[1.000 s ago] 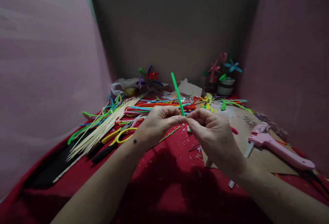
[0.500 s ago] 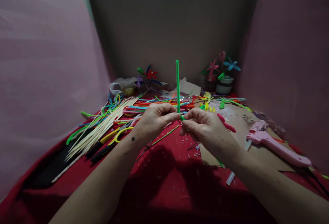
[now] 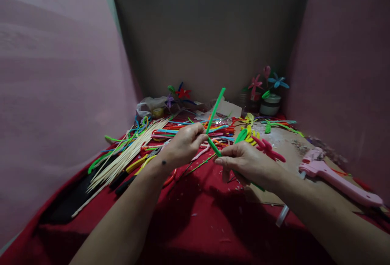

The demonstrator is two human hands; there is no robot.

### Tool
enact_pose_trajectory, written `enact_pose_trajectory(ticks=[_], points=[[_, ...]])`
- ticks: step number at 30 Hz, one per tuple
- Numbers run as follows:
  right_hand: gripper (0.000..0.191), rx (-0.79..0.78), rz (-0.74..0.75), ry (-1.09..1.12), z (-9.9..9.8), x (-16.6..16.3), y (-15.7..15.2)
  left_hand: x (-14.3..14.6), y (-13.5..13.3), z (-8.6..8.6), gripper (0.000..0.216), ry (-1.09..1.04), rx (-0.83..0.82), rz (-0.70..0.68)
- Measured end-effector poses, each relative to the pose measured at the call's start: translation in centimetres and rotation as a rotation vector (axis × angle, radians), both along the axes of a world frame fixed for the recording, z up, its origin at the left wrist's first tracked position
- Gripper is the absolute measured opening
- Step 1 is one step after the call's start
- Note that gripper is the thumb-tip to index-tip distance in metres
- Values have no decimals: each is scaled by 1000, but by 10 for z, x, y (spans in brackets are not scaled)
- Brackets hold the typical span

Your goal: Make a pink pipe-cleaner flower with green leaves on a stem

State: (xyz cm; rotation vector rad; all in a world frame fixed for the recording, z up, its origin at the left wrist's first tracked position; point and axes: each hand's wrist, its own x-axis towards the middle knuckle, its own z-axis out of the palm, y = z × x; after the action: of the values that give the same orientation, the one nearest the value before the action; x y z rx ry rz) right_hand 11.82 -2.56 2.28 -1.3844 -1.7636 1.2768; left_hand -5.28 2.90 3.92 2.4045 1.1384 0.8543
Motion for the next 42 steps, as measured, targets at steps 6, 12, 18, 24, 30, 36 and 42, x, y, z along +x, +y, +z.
enact_pose_trajectory(ticks=[6,12,18,24,30,36,42], points=[[22,-117,60,227,-13,4,7,-9,8,7,17,-144,16,192],[32,-91,61,-71,-16,0,6,-17,18,8,18,-150,85,267],[26,873,-177,-429,22,5,-6,-20,11,14,17,-183,-55,113],[23,1518,-43,-663,43,-9,21,-13,-3,17,16,-158,-138,-165],[21,1121,-62,-550,43,-17,24,-11,-7,18,15,-206,-184,-170],[21,593,-202,-143,35,-25,5,-6,-7,11,13,-240,-114,-100],[25,424,-184,58,31,-24,0,-3,-11,12,14,-318,-104,-77]])
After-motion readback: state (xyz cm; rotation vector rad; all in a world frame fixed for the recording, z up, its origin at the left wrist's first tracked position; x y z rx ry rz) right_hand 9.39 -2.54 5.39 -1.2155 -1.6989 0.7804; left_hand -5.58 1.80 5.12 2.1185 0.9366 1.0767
